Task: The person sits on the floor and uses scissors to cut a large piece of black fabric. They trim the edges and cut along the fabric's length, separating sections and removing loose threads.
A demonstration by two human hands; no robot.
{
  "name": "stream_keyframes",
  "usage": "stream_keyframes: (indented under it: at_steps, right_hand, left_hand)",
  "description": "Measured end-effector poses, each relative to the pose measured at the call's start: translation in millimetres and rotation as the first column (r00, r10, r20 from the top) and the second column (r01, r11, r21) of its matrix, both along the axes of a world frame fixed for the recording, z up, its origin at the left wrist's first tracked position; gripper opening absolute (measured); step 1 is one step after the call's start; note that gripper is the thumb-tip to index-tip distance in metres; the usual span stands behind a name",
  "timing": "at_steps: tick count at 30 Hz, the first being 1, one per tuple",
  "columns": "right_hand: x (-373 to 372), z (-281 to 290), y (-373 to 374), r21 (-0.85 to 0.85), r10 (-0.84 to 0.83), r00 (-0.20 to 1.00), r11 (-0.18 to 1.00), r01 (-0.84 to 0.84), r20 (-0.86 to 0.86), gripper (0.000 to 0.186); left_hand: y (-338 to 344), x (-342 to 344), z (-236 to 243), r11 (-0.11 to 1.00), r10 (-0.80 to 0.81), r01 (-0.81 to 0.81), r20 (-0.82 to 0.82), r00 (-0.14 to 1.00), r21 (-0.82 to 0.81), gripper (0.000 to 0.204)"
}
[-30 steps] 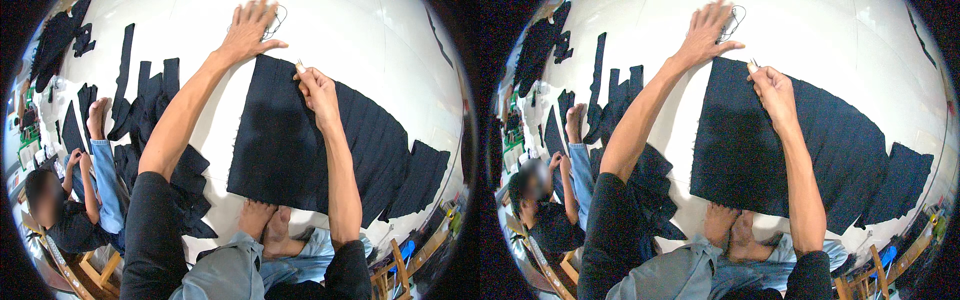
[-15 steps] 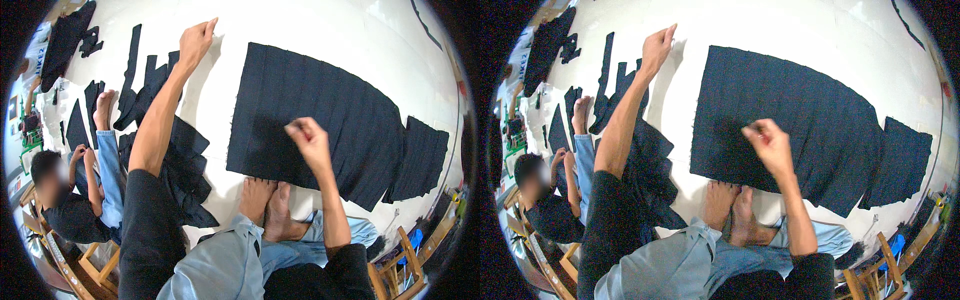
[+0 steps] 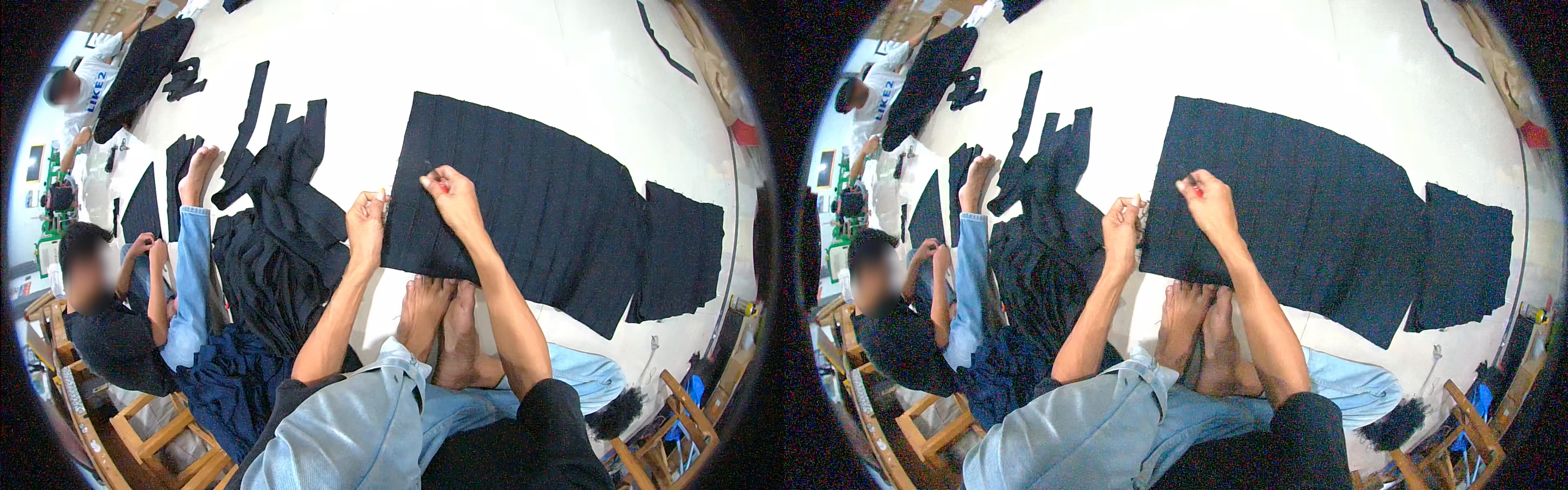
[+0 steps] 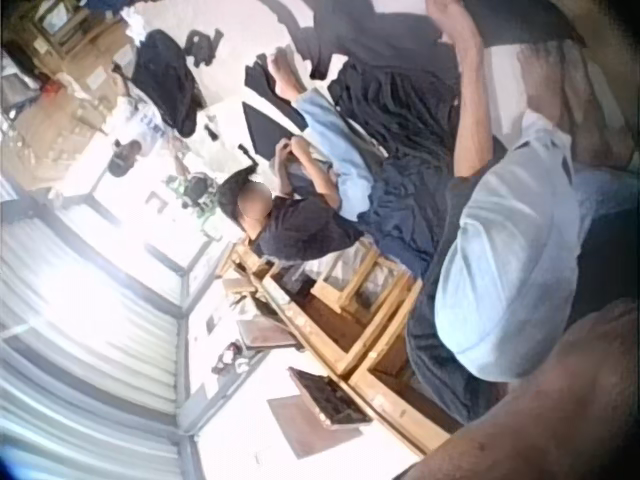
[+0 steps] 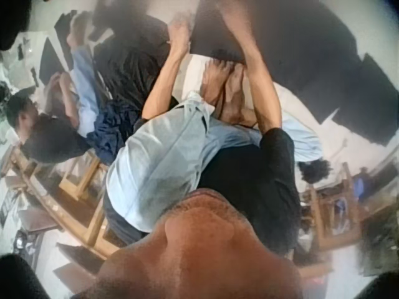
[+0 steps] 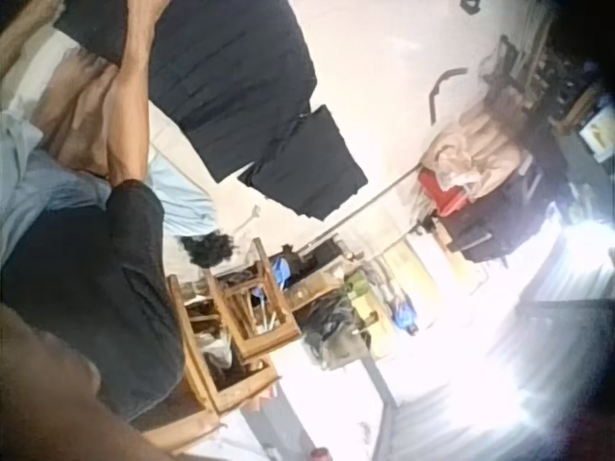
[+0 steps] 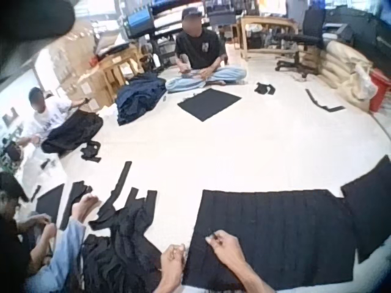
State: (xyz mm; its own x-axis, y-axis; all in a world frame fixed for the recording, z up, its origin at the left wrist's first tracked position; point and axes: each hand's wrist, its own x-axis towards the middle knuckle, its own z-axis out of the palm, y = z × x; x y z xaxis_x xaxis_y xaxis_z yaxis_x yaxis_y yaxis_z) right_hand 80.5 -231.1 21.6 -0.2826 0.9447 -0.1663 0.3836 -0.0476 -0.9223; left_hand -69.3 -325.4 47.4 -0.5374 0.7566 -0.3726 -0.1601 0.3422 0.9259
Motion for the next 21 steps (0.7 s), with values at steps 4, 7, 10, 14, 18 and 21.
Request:
stream_keyframes:
  at_steps: [4,7,10,14,18,21]
  right_hand:
    - [32,18,-21,-0.377,-0.191,0.920,0.925,0.052,-0.341,0.022]
    - [45,43,-59,-0.152,-0.162,0.958,0.980,0.128,-0.236,0.019]
    - [73,42,-85,-0.320,-0.343,0.760,0.929,0.186,-0.552,0.022]
    - [136,92,-90,-0.053,-0.443,0.688,0.859,0.509,-0.575,0.040]
    - [222,141,-113,-0.087,-0.523,0.764,0.841,0.534,-0.378,0.032]
    - [299,147,-138,-0.121,-0.645,0.664,0.746,0.655,-0.379,0.016]
  left_hand:
    - [-4,36,16,0.999,-0.008,0.024,0.325,0.946,-0.044,0.024]
    - [-3,78,29,0.990,-0.140,0.122,0.433,0.891,0.070,0.020]
    - [14,132,50,0.950,-0.265,0.140,0.481,0.835,0.280,0.016]
    - [20,198,95,0.890,-0.456,0.363,0.574,0.680,0.277,0.014]
    - [20,259,113,0.746,-0.656,0.597,0.480,0.582,0.295,0.017]
    - [11,305,126,0.654,-0.706,0.704,0.560,0.434,0.277,0.019]
